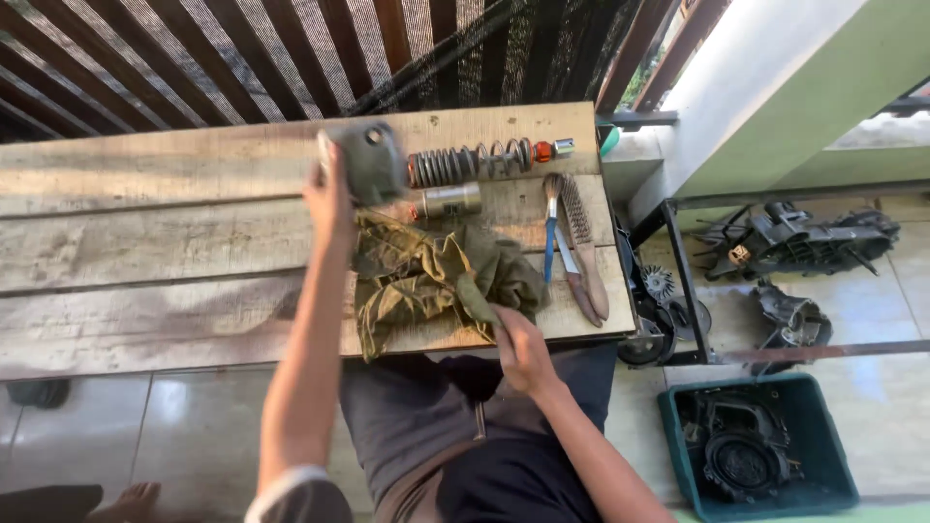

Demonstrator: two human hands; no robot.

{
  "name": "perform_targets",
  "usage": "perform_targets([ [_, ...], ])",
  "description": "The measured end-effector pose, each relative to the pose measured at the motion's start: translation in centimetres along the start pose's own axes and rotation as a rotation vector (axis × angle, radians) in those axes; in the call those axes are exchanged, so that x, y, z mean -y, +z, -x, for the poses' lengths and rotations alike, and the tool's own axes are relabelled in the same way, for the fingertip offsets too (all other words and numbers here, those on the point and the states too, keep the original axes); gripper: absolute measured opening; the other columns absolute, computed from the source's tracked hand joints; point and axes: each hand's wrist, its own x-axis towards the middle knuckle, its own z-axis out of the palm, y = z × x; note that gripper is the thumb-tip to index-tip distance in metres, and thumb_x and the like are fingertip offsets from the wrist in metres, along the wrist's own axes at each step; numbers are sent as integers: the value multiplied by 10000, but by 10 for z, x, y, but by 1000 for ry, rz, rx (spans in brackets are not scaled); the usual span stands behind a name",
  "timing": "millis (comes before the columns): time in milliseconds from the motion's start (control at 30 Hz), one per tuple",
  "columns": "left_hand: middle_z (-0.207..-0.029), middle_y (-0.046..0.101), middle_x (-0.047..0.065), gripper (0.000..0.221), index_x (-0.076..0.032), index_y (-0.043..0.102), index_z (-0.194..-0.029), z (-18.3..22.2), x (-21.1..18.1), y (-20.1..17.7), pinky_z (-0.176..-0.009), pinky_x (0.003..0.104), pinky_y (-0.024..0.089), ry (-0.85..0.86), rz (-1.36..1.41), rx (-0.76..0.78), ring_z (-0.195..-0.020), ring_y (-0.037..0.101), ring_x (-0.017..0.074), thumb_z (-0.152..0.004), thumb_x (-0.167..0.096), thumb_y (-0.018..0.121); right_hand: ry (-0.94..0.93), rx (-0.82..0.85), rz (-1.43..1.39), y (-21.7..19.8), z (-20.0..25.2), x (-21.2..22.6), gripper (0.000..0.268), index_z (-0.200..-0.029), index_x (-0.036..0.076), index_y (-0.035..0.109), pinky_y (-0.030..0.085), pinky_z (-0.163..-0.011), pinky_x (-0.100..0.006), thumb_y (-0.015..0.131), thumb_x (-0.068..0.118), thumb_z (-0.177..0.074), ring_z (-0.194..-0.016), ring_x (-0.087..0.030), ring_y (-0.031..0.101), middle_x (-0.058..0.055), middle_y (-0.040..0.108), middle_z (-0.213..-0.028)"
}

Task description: The person cleans a motorcycle shock absorber using a cloth, a brush, and a screwdriver.

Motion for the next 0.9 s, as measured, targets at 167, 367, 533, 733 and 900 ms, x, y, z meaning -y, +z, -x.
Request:
perform_targets([
  [167, -1299, 683, 191, 974, -11, 557, -1424, -108, 26, -51, -922, 520, 524, -138, -232, -193, -1182, 664, 307, -767, -703, 755, 154, -61, -72, -5, -3, 1, 341, -1304, -17, 611, 539, -820, -417, 517, 101, -998, -949, -377, 709, -216, 722, -1098],
  [367, -1188, 731, 176, 850, -7, 669, -1281, -124, 50, -51, -897, 498, 588, -201, -297, -257, -1108, 712, 315, -770, -679, 775, 76, -82, -72, -4, -2, 0, 316, -1274, -18, 633, 544, -824, -402, 528, 111, -1006, -976, -389, 714, -226, 727, -1094],
  [533, -1132, 763, 169, 677, -73, 744, -1233, -119, 63, -39, -924, 483, 577, -69, -532, -276, -1048, 726, 312, -880, -647, 690, 72, -82, -68, -4, -4, 1, 316, -1274, -22, 632, 542, -807, -395, 529, 117, -1010, -952, -380, 716, -221, 730, -1080],
  [733, -1292, 634, 161, 493, -90, 714, -1292, -97, 69, -19, -1086, 531, 404, 247, -836, -320, -1198, 581, 339, -998, -482, 669, 127, -80, -77, -4, -6, 2, 310, -1250, -29, 645, 545, -743, -373, 536, 111, -996, -838, -323, 724, -203, 737, -1001],
  [900, -1508, 474, 156, 661, -186, 610, -1425, -22, 5, 18, -1087, 688, 327, 530, -1138, -139, -1398, 437, 435, -839, -431, 794, 23, -132, -105, -2, -4, 5, 265, -1205, -41, 659, 551, -758, -340, 555, 85, -996, -858, -289, 736, -183, 738, -984],
])
